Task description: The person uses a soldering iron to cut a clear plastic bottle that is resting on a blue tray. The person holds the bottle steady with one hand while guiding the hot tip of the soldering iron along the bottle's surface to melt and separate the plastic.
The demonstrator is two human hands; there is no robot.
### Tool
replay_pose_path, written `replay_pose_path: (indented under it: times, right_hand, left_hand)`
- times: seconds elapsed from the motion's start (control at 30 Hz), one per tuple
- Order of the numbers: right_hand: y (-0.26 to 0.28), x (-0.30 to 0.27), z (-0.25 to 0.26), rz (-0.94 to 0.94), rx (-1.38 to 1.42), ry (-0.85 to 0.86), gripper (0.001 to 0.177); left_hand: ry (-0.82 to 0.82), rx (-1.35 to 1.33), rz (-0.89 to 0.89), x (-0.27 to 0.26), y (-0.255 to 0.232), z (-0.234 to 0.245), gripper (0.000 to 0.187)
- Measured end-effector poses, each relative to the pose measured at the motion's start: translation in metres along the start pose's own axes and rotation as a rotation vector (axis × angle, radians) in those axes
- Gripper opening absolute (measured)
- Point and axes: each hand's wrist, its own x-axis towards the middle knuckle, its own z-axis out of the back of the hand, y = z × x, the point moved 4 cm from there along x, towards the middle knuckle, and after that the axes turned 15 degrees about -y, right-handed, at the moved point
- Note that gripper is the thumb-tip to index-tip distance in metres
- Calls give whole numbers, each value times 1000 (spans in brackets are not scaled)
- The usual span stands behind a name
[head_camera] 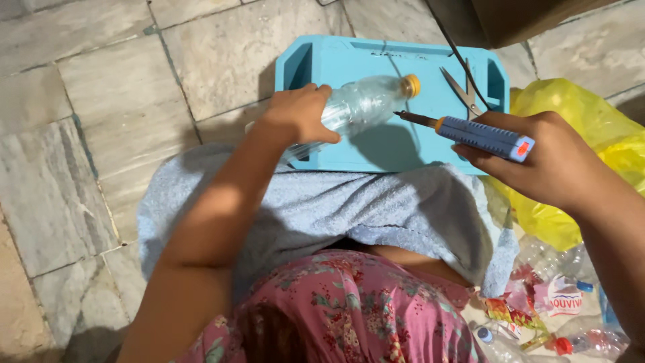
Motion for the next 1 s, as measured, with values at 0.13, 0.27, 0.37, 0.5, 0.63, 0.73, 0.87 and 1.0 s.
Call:
replay_pose_path:
  times: [0.13, 0.27, 0.37, 0.5, 0.63, 0.73, 0.87, 1.0]
  right_hand:
    - [-9, -8, -7, -112, 10, 1, 26]
    - [-11, -8, -22, -102, 94, -16, 27]
    - [-12, -7, -31, -105, 107, -35, 27]
    - [-13, -6, -39, -77, 132, -71, 27]
    - [-18, -5, -44, -80, 133, -95, 25]
    - [-21, -3, -47, -120, 151, -91, 26]
    - [-25, -1, -51, -191, 116, -67, 28]
    - [-27, 1, -52, -203, 117, -54, 29]
  left_hand:
    - [36, -11, 23, -6, -2, 0, 92]
    - [47, 58, 40, -18, -5, -1, 90]
    - [-23, 90, 27, -19, -5, 0, 95]
    - [-198, -16, -69, -17, -1, 2, 108]
    - [-228, 4, -73, -25, 6, 1, 83]
    - [-278, 40, -100, -28, -1, 1, 83]
    - [-236, 114, -47, -26, -10, -2, 85]
    - [-238, 138, -35, -23, -17, -2, 84]
